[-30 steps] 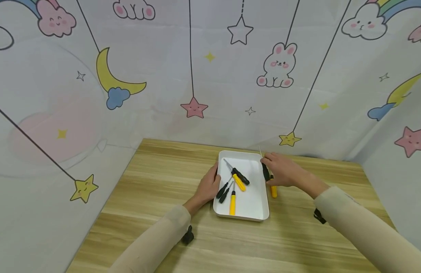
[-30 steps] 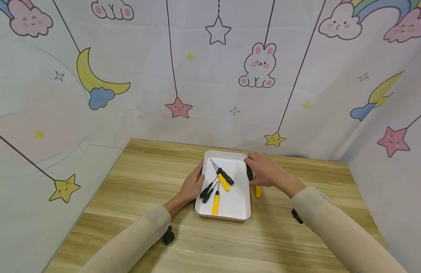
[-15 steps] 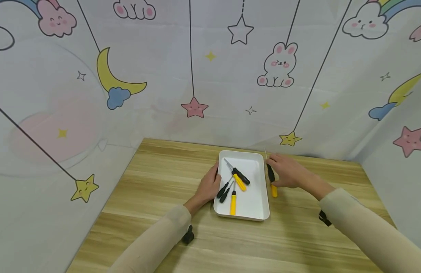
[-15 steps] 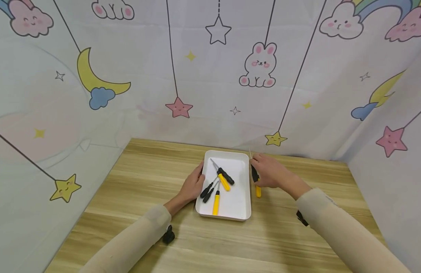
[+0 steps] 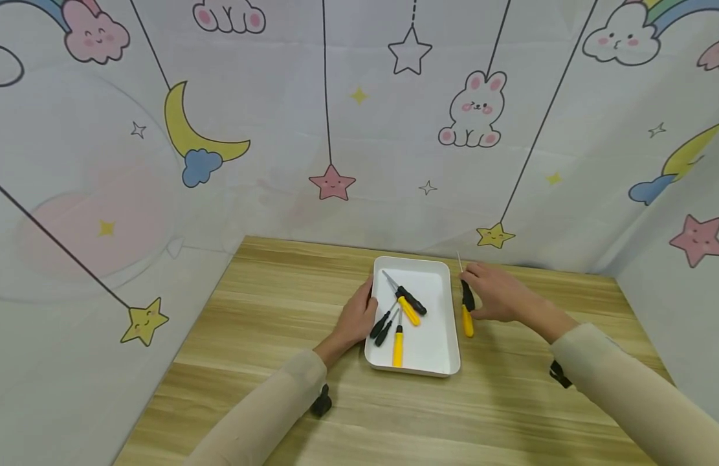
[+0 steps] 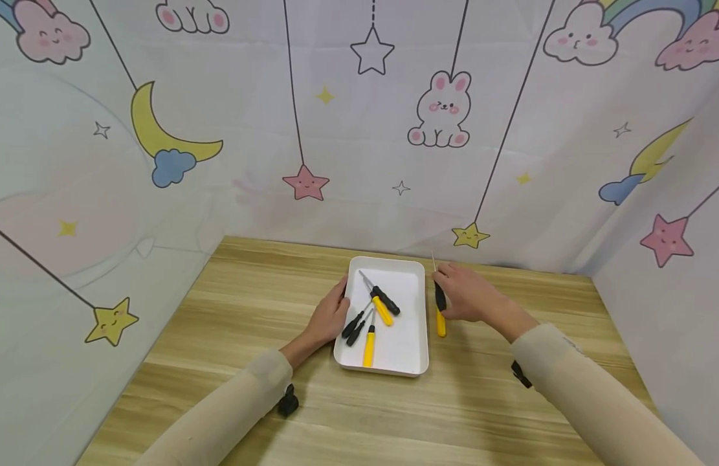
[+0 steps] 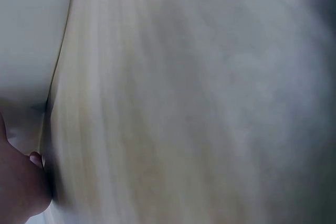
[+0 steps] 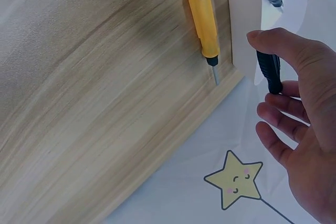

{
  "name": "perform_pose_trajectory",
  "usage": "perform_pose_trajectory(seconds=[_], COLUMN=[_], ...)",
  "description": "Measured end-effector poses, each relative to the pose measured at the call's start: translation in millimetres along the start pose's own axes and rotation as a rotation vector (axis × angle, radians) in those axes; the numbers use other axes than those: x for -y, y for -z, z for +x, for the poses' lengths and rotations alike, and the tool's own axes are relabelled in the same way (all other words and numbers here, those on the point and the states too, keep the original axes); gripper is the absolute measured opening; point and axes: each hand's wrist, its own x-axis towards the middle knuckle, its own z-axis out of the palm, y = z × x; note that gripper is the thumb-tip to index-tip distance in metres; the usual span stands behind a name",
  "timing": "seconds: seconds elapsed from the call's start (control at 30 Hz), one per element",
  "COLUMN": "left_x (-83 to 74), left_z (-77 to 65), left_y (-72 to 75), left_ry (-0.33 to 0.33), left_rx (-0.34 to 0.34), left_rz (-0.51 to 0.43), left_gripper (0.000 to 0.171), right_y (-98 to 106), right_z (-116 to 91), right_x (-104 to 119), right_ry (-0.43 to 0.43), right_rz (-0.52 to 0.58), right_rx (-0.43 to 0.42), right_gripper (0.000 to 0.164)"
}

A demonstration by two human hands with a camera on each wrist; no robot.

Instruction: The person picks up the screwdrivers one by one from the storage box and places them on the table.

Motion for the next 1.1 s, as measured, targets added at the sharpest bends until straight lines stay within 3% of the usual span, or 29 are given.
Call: perform_pose_trajectory(seconds=[1.1], left_x=[0.2], left_z=[1.6], left_y=[-1.1], left_ry=[0.008], left_rx=[-0.009], left_rz=[0.022], left_gripper=[0.059], right_y=[-1], right_z=[-17], right_x=[-8], right_ry=[-0.023], right_rz=[0.022], right_rx=[-0.011], right_gripper=[0.076])
